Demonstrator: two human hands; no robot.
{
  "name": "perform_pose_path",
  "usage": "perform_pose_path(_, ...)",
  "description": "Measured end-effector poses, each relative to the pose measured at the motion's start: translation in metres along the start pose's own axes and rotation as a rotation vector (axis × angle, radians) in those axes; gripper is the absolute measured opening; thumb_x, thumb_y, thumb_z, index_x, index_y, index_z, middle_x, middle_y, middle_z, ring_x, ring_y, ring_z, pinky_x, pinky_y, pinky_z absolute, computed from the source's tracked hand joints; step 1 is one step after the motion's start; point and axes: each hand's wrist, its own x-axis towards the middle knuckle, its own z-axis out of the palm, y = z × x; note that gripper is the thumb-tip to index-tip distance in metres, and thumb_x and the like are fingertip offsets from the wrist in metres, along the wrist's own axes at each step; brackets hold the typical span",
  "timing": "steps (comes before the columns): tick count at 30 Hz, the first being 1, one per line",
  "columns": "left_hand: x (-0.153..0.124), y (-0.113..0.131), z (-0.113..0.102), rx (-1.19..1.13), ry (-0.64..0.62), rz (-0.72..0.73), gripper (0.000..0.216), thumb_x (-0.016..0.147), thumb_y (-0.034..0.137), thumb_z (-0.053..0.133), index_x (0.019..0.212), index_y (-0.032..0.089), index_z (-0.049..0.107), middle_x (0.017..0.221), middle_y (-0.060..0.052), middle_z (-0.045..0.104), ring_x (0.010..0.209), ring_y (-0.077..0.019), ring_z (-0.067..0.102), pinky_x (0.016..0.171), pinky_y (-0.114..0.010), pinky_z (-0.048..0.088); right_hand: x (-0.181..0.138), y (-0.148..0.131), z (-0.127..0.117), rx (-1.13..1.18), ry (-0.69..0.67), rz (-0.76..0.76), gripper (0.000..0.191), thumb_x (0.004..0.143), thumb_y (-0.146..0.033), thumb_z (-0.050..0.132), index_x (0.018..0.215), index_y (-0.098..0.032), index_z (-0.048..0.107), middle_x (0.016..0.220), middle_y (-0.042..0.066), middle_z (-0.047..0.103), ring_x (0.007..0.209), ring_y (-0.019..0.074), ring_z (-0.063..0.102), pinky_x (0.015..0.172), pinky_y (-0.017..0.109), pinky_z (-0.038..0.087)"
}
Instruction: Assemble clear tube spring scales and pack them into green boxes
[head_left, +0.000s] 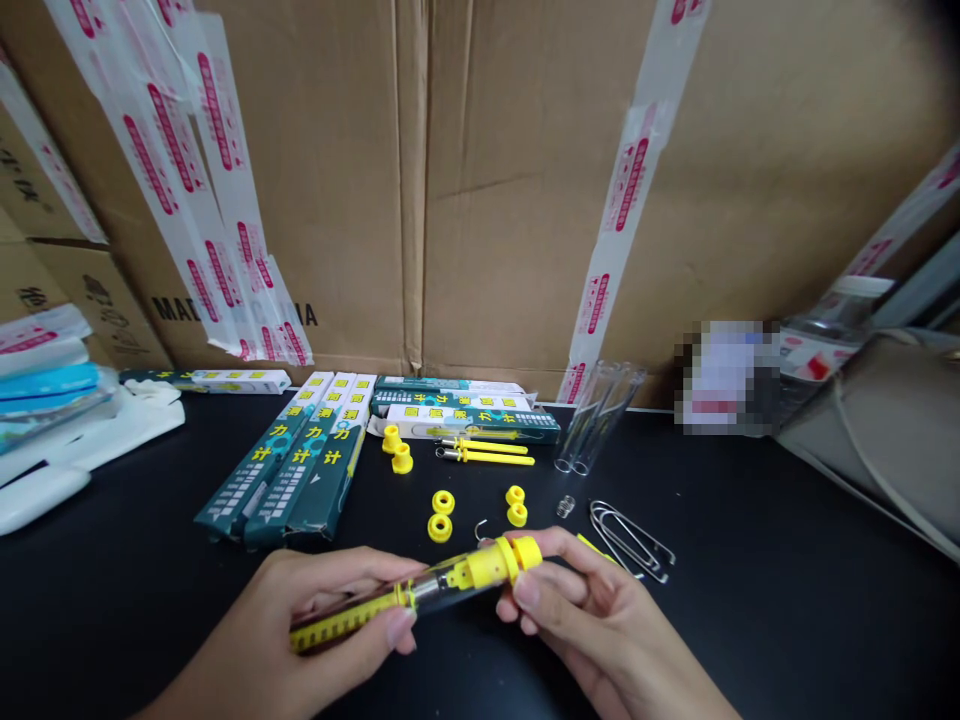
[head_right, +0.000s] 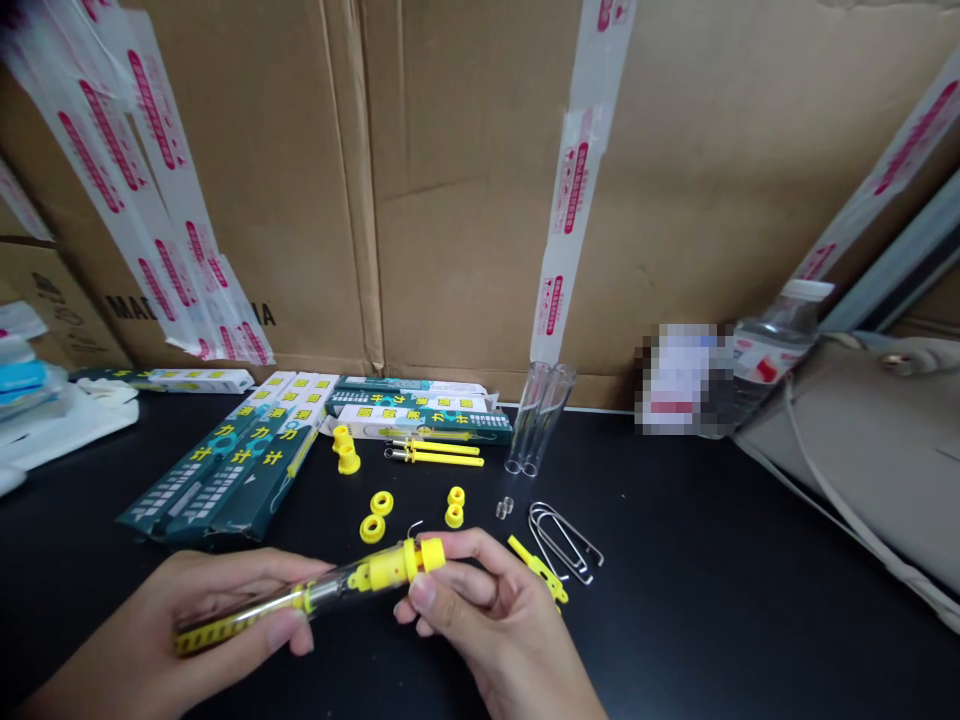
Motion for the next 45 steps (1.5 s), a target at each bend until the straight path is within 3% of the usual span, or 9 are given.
perform_pose_path(8,0.0,-0.01,0.002,0.018,0.064,0.06,0.026,0.081,0.038,0.071,0.101,0.026,0.083,0.081,0.003,0.082,0.068,-0.0153,0.073,0.064,-0.015,0.055,-0.001,0.001,-0.005,-0.029,-0.02,0.02,0.029,0.075,-0.031,0.092,0.073,-0.018,0.067,0.072,0.001,0.078,0.07,0.01,0.069,0.069,0.017,0.054)
perform_pose_path(11,0.0,-0.012,0.001,0.052,0.037,0.078,0.027,0.083,0.038,0.069,0.104,0.028,0.082,0.076,0.004,0.08,0.064,-0.0134,0.07,0.06,-0.014,0.052,-0.002,0.001,-0.006,-0.02,-0.004,0.032,0.029,0.074,-0.03,0.093,0.091,-0.019,0.073,0.075,0.002,0.079,0.07,0.0101,0.07,0.071,0.018,0.054)
perform_pose_path(15,0.0,-0.011,-0.001,0.086,0.022,0.084,0.027,0.085,0.039,0.068,0.105,0.028,0.082,0.076,0.004,0.079,0.064,-0.0132,0.07,0.06,-0.014,0.051,-0.001,0.001,-0.007,0.007,-0.015,0.046,0.058,0.072,-0.026,0.095,0.125,-0.024,0.07,0.074,0.0,0.08,0.07,0.0098,0.071,0.073,0.019,0.054)
perform_pose_path(26,0.001,-0.012,0.0,0.063,0.021,0.116,0.025,0.084,0.037,0.067,0.102,0.027,0.082,0.067,0.003,0.076,0.056,-0.0122,0.065,0.053,-0.014,0.05,0.0,0.003,-0.008,0.006,-0.005,0.053,0.029,0.069,-0.03,0.096,0.084,-0.018,0.074,0.072,0.003,0.08,0.065,0.0096,0.07,0.065,0.017,0.054)
perform_pose_path(32,0.0,-0.002,-0.001,0.015,0.004,0.052,0.027,0.083,0.035,0.067,0.104,0.025,0.082,0.07,0.004,0.078,0.043,-0.0078,0.055,0.034,-0.013,0.035,0.0,0.002,-0.006,0.014,0.01,0.042,0.048,0.068,-0.031,0.097,0.109,-0.02,0.075,0.073,0.001,0.08,0.067,0.0095,0.071,0.07,0.017,0.055)
perform_pose_path(36,0.0,-0.003,0.0,-0.017,0.016,0.073,0.025,0.083,0.033,0.067,0.101,0.024,0.082,0.069,0.003,0.078,0.056,-0.0124,0.067,0.056,-0.016,0.054,-0.002,0.001,-0.005,0.002,0.01,0.05,0.042,0.071,-0.03,0.095,0.106,-0.018,0.075,0.075,0.003,0.08,0.07,0.0106,0.071,0.071,0.018,0.055)
perform_pose_path(40,0.0,-0.005,0.002,-0.065,0.032,0.072,0.023,0.084,0.035,0.068,0.1,0.025,0.082,0.069,0.002,0.078,0.068,-0.0165,0.073,0.063,-0.018,0.057,-0.003,0.0,-0.005,-0.026,0.013,0.042,0.028,0.074,-0.029,0.093,0.089,-0.017,0.073,0.075,0.003,0.079,0.07,0.0111,0.07,0.071,0.018,0.055)
perform_pose_path(42,0.0,-0.005,0.002,-0.073,0.031,0.067,0.023,0.083,0.035,0.07,0.098,0.025,0.082,0.067,0.002,0.077,0.06,-0.0145,0.069,0.053,-0.016,0.054,-0.002,0.0,-0.005,-0.036,0.011,0.041,0.028,0.074,-0.03,0.093,0.087,-0.017,0.072,0.075,0.004,0.079,0.07,0.0111,0.069,0.07,0.018,0.055)
perform_pose_path(45,0.0,-0.004,0.001,-0.059,0.011,0.041,0.023,0.082,0.036,0.07,0.098,0.025,0.082,0.068,0.003,0.077,0.039,-0.0073,0.049,0.031,-0.012,0.034,-0.001,-0.001,-0.005,-0.034,0.021,0.042,0.033,0.073,-0.031,0.094,0.096,-0.018,0.073,0.076,0.004,0.079,0.069,0.0107,0.068,0.07,0.019,0.054)
